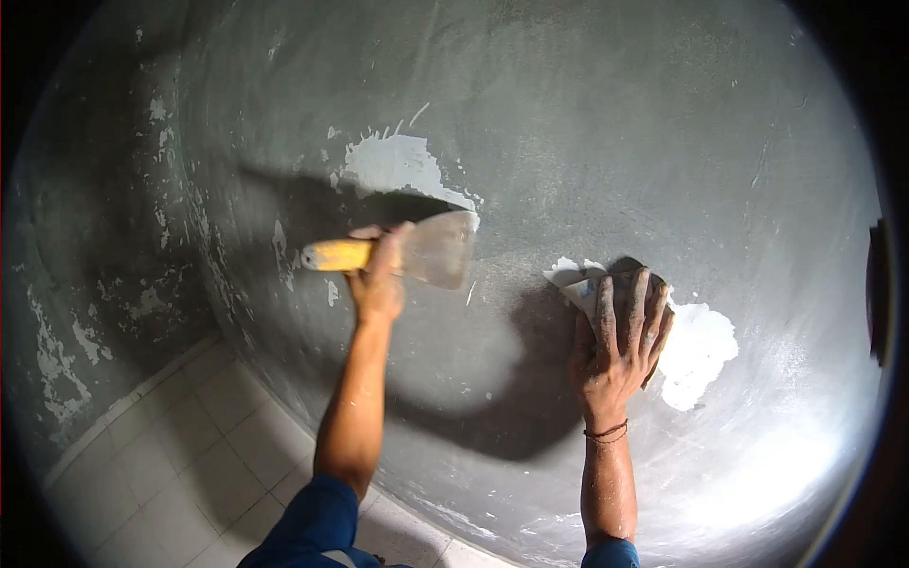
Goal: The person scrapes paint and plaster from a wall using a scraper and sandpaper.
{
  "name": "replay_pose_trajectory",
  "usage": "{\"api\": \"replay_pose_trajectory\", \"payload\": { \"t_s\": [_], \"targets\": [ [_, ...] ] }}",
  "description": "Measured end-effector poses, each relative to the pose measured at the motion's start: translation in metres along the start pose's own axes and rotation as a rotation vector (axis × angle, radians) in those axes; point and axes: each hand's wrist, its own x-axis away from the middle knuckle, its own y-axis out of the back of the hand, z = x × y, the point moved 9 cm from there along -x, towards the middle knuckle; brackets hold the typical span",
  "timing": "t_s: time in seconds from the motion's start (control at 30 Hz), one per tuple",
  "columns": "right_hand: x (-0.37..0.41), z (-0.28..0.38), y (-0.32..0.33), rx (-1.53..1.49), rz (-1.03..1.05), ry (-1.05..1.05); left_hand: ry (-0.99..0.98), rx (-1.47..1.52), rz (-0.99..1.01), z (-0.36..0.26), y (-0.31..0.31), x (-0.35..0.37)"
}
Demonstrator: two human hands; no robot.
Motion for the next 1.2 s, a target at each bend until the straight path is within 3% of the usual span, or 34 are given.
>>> {"api": "replay_pose_trajectory", "payload": {
  "t_s": [0.07,0.13,0.23,0.27,0.33,0.47,0.53,0.6,0.73,0.77,0.8,0.87,0.9,0.93,1.0,1.13,1.2],
  "targets": [
    [-0.001,0.0,-0.003,0.001,-0.012,-0.013,-0.114,0.033,0.139,-0.007,-0.01,0.003],
    [0.001,0.0,-0.002,0.006,-0.008,-0.01,-0.09,-0.092,0.246,-0.015,-0.012,-0.001],
    [0.002,-0.002,-0.003,-0.002,0.001,-0.012,-0.015,-0.082,0.172,-0.016,-0.005,-0.014],
    [0.001,0.0,-0.002,-0.005,-0.003,-0.013,0.128,-0.171,0.016,0.005,0.001,-0.008],
    [-0.002,0.003,0.001,0.025,-0.014,-0.01,-0.084,0.028,0.181,-0.009,-0.026,0.002],
    [-0.001,-0.001,0.0,0.028,0.014,0.002,0.009,-0.118,0.197,-0.015,-0.009,-0.013],
    [-0.001,0.002,0.002,-0.007,-0.018,0.019,0.024,-0.089,0.153,-0.004,-0.013,-0.002],
    [-0.002,0.004,0.002,0.003,-0.037,0.015,-0.081,0.04,0.206,-0.007,-0.028,0.006],
    [0.0,-0.002,0.002,-0.028,0.009,0.023,-0.021,-0.008,0.198,-0.013,-0.02,-0.01],
    [0.002,-0.002,0.001,-0.047,0.019,0.021,0.132,-0.11,0.103,0.005,-0.015,-0.005],
    [0.003,0.0,0.0,-0.055,0.019,0.013,0.18,-0.321,0.125,0.014,-0.023,0.004],
    [0.001,0.001,0.0,-0.009,0.005,0.002,-0.182,-0.403,0.421,0.011,-0.066,0.039],
    [0.002,0.001,0.001,-0.006,0.014,0.009,0.022,-0.136,0.47,0.024,-0.073,0.041],
    [0.001,-0.002,0.003,-0.044,0.013,0.011,0.021,-0.126,0.462,0.022,-0.069,0.039],
    [0.006,-0.008,0.005,-0.077,0.013,-0.012,0.028,-0.252,0.205,0.008,-0.024,0.02],
    [0.01,-0.01,0.005,-0.062,0.04,0.018,-0.116,-0.075,0.14,-0.015,-0.008,-0.001],
    [0.011,-0.012,0.003,-0.041,0.018,-0.002,-0.09,0.012,0.152,-0.003,-0.017,0.0]
  ]
}}
